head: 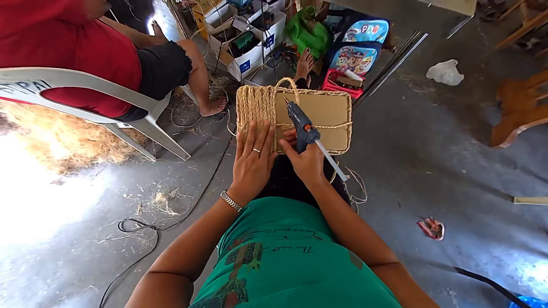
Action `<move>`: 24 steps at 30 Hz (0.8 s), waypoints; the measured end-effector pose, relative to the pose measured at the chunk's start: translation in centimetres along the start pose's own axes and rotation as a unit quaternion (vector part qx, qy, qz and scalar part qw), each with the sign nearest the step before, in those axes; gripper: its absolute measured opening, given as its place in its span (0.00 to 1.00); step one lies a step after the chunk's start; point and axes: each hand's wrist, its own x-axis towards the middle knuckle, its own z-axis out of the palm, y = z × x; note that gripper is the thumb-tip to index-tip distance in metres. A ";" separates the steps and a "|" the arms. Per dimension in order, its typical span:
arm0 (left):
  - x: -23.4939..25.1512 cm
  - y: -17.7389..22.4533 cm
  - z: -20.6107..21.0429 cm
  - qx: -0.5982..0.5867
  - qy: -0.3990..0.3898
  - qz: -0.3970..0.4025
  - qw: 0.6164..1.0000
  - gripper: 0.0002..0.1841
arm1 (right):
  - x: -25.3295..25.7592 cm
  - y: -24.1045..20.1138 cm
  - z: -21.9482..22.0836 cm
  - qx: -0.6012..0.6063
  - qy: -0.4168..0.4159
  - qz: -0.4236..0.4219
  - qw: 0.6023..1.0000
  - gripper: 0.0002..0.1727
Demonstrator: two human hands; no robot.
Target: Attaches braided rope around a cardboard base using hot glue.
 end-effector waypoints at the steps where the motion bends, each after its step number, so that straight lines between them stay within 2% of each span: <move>1: 0.0 0.0 0.2 -0.005 0.003 0.004 1.000 0.32 | 0.0 0.0 0.0 -0.003 0.000 -0.003 1.000 0.24; 7: 0.3 -0.5 -0.4 -0.021 -0.025 0.007 0.999 0.32 | 0.2 -0.2 0.3 -0.019 0.003 0.003 1.000 0.23; 10: 1.6 -1.2 -2.0 -0.063 -0.017 0.000 0.998 0.27 | 0.4 -0.1 0.2 -0.020 0.007 0.001 1.000 0.22; 13: 4.8 -3.5 -2.9 -0.114 0.051 -0.046 0.991 0.22 | 0.4 0.0 0.0 -0.014 0.007 0.006 1.000 0.21; 15: 7.2 -5.7 -2.7 -0.129 0.047 -0.101 0.985 0.28 | 0.3 0.0 -0.1 -0.010 0.010 0.009 1.000 0.21; 18: 10.4 -8.0 -2.3 -0.222 -0.037 -0.175 0.959 0.42 | 0.3 0.1 0.0 -0.010 0.010 0.009 1.000 0.20; 21: 11.8 -8.7 -1.5 -0.310 -0.094 -0.183 0.928 0.35 | 0.4 0.2 0.1 -0.009 0.013 0.010 1.000 0.20; 24: 11.6 -9.0 -0.4 -0.398 -0.083 -0.202 0.891 0.31 | 1.0 0.8 0.4 0.011 0.033 0.002 0.999 0.17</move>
